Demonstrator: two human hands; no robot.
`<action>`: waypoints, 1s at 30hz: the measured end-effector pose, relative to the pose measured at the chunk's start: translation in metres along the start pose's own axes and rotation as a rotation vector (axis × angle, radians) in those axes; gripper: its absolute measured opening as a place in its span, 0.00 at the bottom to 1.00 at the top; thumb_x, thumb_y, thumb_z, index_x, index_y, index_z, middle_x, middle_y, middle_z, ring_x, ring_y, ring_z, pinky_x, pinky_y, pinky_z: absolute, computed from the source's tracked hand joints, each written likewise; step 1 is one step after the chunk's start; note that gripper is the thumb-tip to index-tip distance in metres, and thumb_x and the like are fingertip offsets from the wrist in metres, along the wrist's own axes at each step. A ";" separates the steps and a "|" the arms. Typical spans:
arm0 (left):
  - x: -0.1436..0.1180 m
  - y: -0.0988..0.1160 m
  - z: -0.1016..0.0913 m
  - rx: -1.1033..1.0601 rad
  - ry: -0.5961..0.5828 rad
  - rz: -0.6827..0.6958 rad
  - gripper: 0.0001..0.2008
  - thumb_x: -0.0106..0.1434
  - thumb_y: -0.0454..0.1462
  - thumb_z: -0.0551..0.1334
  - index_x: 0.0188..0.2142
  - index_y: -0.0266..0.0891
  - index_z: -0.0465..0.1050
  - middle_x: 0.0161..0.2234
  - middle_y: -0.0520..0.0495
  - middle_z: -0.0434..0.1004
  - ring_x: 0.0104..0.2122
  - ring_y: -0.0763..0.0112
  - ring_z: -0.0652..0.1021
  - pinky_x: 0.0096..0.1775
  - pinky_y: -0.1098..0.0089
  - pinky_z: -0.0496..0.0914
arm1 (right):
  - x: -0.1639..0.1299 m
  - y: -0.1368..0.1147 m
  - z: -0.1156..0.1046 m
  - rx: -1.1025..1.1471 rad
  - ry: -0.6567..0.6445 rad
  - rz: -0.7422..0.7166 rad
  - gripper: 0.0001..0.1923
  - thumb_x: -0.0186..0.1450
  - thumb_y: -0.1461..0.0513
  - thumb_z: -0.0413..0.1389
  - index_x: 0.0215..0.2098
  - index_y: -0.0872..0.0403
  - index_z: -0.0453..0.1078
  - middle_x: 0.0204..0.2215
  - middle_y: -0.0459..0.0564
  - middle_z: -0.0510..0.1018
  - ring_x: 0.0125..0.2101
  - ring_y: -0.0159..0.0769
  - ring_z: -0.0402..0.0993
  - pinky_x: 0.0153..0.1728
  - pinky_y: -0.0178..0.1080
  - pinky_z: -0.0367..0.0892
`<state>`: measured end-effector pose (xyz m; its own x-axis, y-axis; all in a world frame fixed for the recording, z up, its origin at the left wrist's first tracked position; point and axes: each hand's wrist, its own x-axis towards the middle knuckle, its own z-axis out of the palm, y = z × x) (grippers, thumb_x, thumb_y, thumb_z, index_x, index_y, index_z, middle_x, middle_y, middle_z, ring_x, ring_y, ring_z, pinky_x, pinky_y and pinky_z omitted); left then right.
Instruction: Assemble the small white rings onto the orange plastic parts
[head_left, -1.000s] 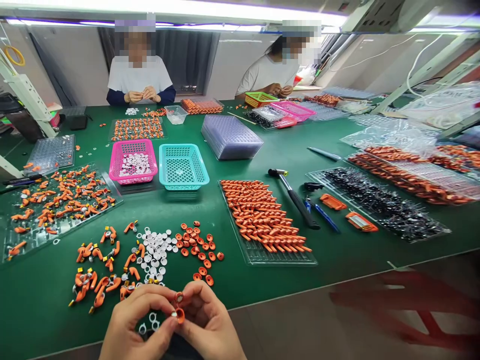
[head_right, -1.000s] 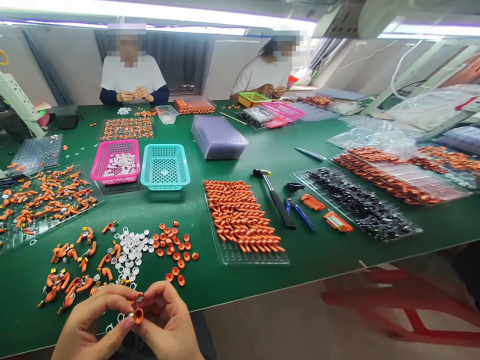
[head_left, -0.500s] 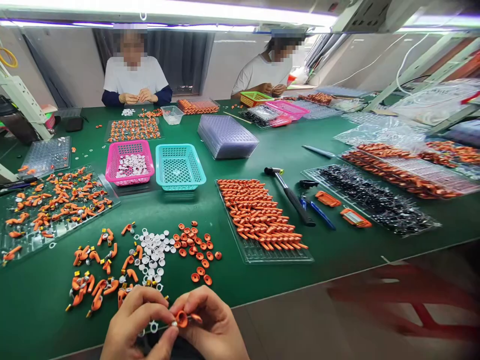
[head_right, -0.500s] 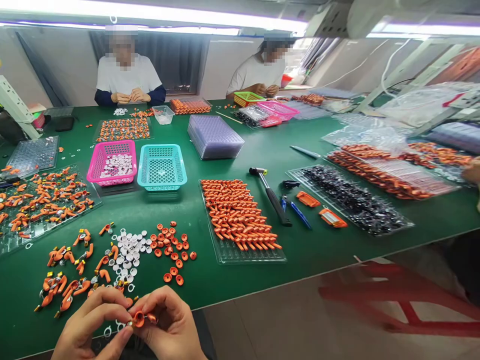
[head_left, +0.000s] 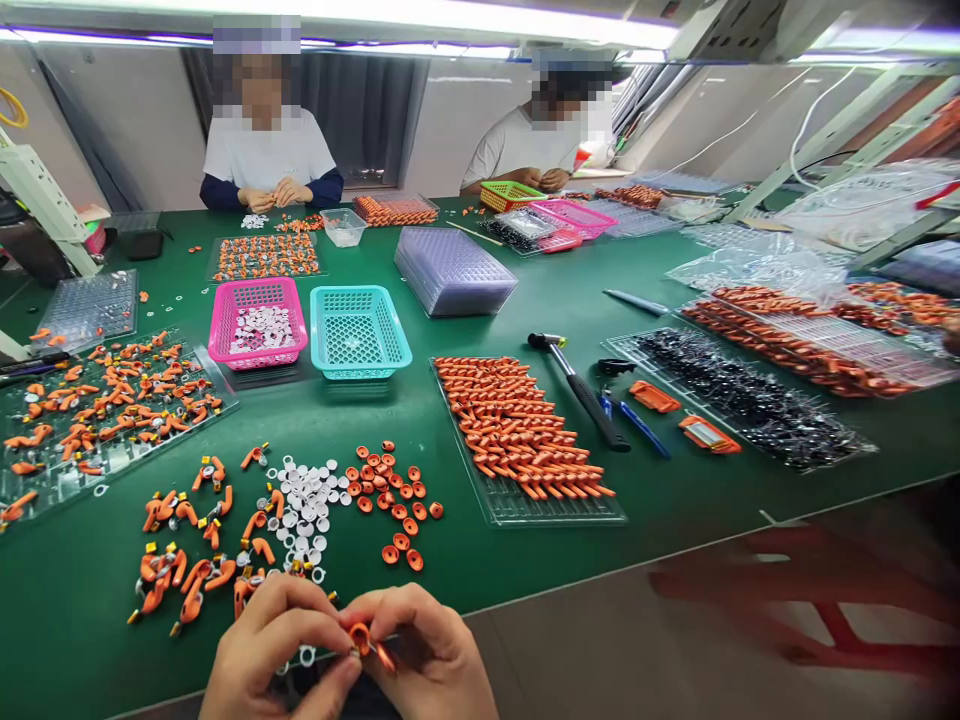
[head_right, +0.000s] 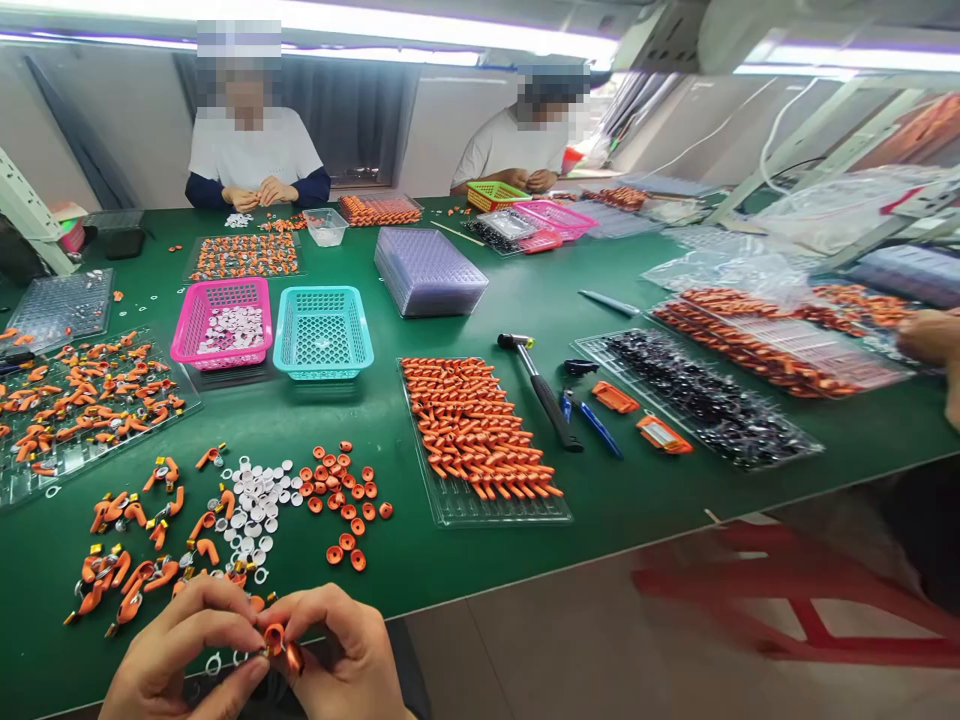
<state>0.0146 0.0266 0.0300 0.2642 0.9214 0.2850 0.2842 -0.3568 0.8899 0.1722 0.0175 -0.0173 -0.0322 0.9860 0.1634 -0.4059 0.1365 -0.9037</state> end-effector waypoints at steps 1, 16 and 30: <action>0.001 0.001 0.001 -0.013 -0.002 -0.021 0.08 0.60 0.29 0.64 0.34 0.46 0.76 0.34 0.52 0.74 0.34 0.71 0.77 0.37 0.73 0.71 | 0.000 0.000 0.000 -0.016 -0.007 -0.021 0.08 0.60 0.70 0.64 0.32 0.49 0.75 0.34 0.50 0.85 0.35 0.38 0.82 0.37 0.36 0.75; 0.011 0.013 0.004 -0.117 -0.004 -0.295 0.05 0.57 0.33 0.63 0.26 0.44 0.75 0.29 0.53 0.72 0.31 0.71 0.74 0.37 0.73 0.67 | 0.003 -0.008 -0.002 -0.275 -0.061 -0.182 0.19 0.58 0.76 0.57 0.39 0.47 0.74 0.34 0.46 0.83 0.33 0.36 0.80 0.36 0.34 0.74; 0.015 0.011 0.005 -0.300 -0.142 -0.615 0.04 0.54 0.36 0.66 0.28 0.38 0.78 0.25 0.49 0.80 0.28 0.69 0.78 0.33 0.74 0.70 | 0.002 -0.012 -0.007 -0.543 -0.071 -0.271 0.16 0.59 0.76 0.56 0.36 0.50 0.76 0.27 0.43 0.67 0.24 0.29 0.68 0.24 0.29 0.67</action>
<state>0.0267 0.0362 0.0422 0.2610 0.9061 -0.3329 0.1599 0.2996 0.9406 0.1834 0.0179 -0.0084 -0.0618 0.9031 0.4251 0.1151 0.4295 -0.8957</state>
